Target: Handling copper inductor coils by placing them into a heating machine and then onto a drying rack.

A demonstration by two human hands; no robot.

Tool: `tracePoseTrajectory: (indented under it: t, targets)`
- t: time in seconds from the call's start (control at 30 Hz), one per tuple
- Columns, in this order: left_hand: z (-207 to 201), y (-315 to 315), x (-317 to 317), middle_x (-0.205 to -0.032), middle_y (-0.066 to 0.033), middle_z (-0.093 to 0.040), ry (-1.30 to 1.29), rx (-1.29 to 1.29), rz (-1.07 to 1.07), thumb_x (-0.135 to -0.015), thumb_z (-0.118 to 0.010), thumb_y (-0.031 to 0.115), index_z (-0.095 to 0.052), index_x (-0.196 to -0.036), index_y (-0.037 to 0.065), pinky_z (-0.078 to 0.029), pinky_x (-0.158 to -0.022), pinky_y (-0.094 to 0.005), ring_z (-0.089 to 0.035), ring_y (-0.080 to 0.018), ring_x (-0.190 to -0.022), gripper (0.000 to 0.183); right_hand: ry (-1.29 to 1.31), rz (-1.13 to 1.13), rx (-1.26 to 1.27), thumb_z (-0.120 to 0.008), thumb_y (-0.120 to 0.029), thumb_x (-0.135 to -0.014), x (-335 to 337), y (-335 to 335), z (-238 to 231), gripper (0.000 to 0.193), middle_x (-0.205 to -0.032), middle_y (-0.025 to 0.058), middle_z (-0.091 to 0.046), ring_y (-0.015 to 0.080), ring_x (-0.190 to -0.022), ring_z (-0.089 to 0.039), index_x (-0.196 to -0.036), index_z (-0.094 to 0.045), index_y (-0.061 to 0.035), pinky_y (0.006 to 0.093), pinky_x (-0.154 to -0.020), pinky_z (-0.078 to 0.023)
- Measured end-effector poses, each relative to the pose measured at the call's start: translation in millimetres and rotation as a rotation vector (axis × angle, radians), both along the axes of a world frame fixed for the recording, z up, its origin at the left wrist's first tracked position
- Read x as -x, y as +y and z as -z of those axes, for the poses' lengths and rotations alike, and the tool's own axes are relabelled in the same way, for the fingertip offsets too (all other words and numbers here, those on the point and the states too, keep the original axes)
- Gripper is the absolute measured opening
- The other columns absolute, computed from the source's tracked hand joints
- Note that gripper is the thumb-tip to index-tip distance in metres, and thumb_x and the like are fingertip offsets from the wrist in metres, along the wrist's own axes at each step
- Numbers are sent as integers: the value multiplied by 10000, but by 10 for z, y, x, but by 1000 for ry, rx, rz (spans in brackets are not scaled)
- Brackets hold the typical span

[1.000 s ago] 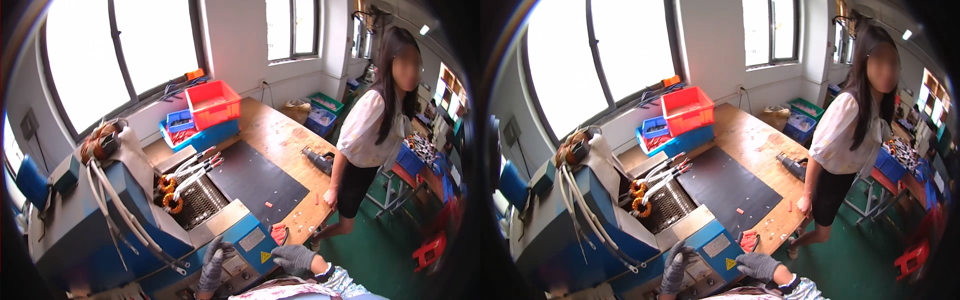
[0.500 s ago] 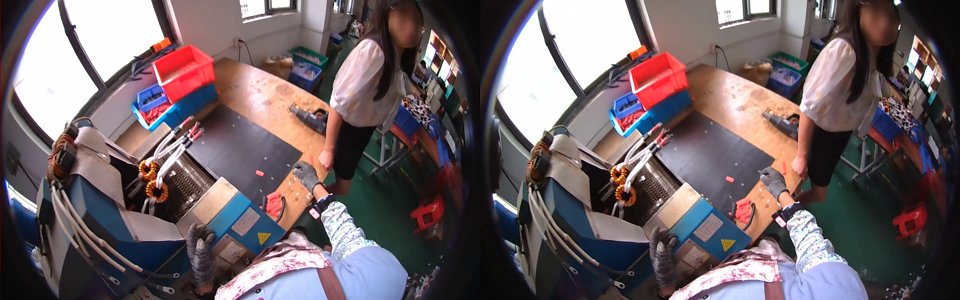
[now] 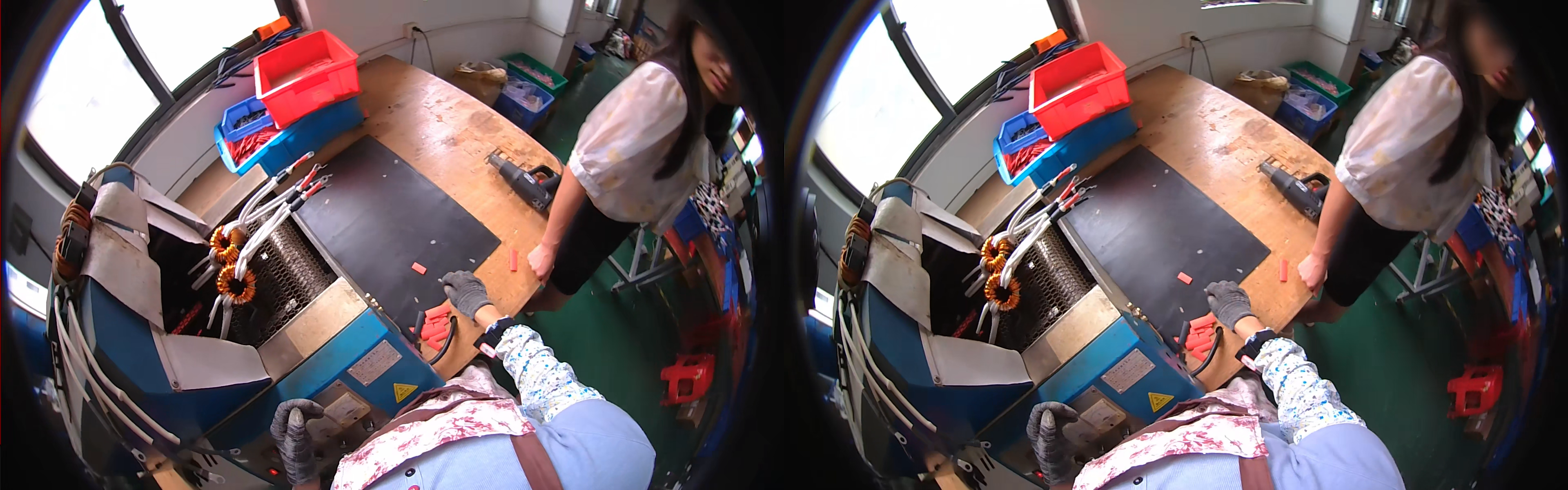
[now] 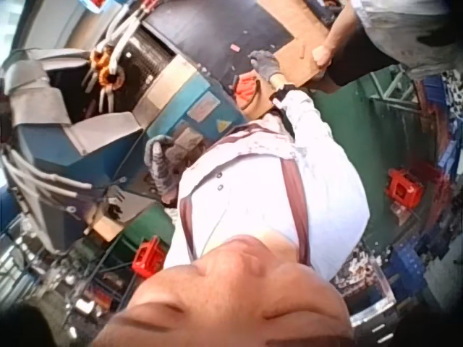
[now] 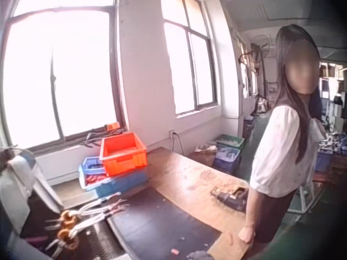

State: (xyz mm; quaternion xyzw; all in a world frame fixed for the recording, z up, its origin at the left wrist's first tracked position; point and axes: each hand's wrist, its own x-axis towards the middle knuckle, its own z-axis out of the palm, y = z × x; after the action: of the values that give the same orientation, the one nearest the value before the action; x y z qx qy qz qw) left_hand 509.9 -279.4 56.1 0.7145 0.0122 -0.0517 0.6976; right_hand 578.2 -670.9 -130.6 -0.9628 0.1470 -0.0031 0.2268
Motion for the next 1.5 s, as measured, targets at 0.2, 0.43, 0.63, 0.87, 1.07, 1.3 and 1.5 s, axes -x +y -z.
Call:
tracePoseTrajectory:
  t: [0.2,0.43,0.63,0.87,1.07,1.3,1.5]
  targets:
    - [-155,-129,189,-765,-80,-596,-15,-116,-257,-894,-538,361,-555,-851,17,-463,-660,-268,-572,-154,-694,347,-50,-164,112,-635,-230,-739,-888,449,167,211,-937,142,-583,335,-925,-554,-907,-585,-112,438,-792,-458]
    - [88,366,907,-722,-66,-606,108,-230,-841,-869,-585,318,-600,-833,22,-442,-636,-292,-547,-145,-658,298,-97,-438,134,-640,-137,-738,-1022,-49,504,168,-888,132,-527,320,-888,-521,-852,-524,-98,422,-775,-430]
    - [875,429,1647,-759,-54,-587,314,-707,-890,-837,-639,353,-593,-964,16,-432,-633,-288,-522,-136,-664,363,331,94,-1133,-545,-121,-877,-1099,-86,364,96,-657,82,-540,179,-475,-506,-863,-464,-70,282,-418,-416]
    - [816,582,1237,-1330,-204,-425,196,-765,-1085,-896,-484,474,-382,-1326,11,-319,-1012,-369,-415,-316,-1216,640,-13,39,-1198,-517,-79,-873,-1590,-593,-12,79,-617,7,-504,71,-455,-457,-948,-538,-67,201,-394,-372]
    - [1525,1089,1424,-1380,-174,-381,171,-717,-1002,-974,-329,347,-340,-1354,-16,-289,-1048,-328,-367,-263,-1258,525,-94,44,-1167,-565,-257,-896,-1840,-460,-810,150,-604,-57,-470,20,-464,-413,-941,-577,-114,164,-390,-317]
    - [1346,407,1404,-1426,-175,-270,311,-821,-775,-918,-365,486,-223,-1397,8,-265,-1059,-404,-334,-306,-1256,691,-363,-225,-998,-487,-305,-927,-2534,-257,-1427,263,-630,-8,-512,88,-529,-481,-912,-623,-80,247,-487,-388]
    - [1306,73,1361,-1443,-186,-203,193,-967,-784,-881,-376,556,-157,-1414,26,-239,-1065,-446,-288,-337,-1277,783,-645,-383,-350,-535,-270,-876,-3008,-136,-1258,208,-899,114,-618,292,-825,-594,-945,-627,-97,402,-729,-469]
